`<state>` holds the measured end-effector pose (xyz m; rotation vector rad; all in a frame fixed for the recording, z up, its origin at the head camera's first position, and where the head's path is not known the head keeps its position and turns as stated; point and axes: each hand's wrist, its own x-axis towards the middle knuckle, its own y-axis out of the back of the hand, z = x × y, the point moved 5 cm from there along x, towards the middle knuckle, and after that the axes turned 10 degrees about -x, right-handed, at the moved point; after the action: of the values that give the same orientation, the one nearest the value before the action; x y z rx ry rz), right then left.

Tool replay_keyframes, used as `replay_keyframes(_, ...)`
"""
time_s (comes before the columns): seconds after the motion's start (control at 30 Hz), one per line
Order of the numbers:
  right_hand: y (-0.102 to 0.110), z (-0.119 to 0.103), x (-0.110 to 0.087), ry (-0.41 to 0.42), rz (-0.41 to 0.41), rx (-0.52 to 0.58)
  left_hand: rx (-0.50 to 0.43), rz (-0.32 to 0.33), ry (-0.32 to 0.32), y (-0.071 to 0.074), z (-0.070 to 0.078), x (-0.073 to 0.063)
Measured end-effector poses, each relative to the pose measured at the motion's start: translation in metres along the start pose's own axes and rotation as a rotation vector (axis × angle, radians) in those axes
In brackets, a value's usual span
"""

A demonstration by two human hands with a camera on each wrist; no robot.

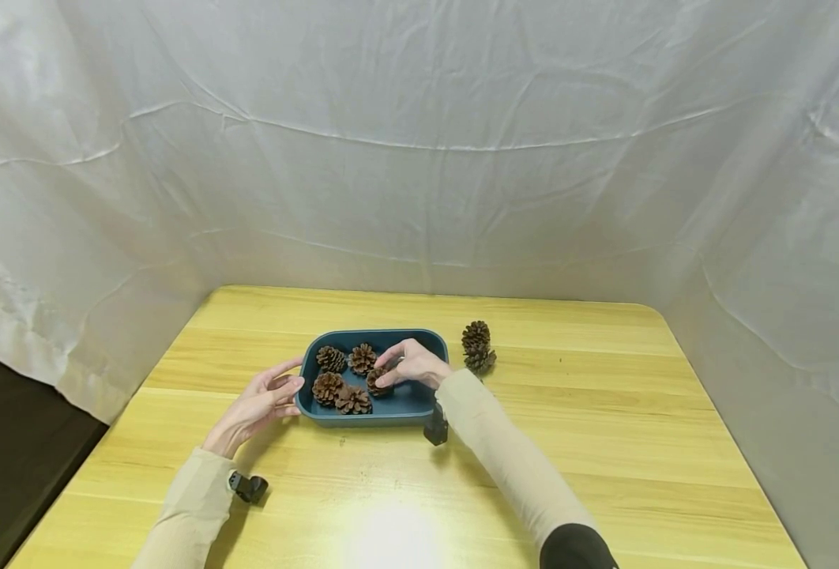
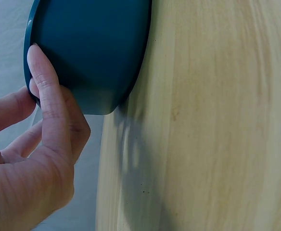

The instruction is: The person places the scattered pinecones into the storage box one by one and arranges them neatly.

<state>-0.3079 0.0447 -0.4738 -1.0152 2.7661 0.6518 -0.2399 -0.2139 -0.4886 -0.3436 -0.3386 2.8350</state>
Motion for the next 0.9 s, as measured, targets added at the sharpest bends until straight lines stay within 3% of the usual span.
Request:
replay_keyframes(0.47, -0.0025, 0.0019, 0.0005, -0.031, -0.058, 0.033, 0.001, 0.008, 0.006, -0.0011, 0.001, -0.0009)
replay_keyframes(0.9, 0.0016, -0.0001, 0.0038, -0.003, 0.032, -0.08, -0.003, -0.006, 0.0, -0.0007, 0.0014, -0.0017)
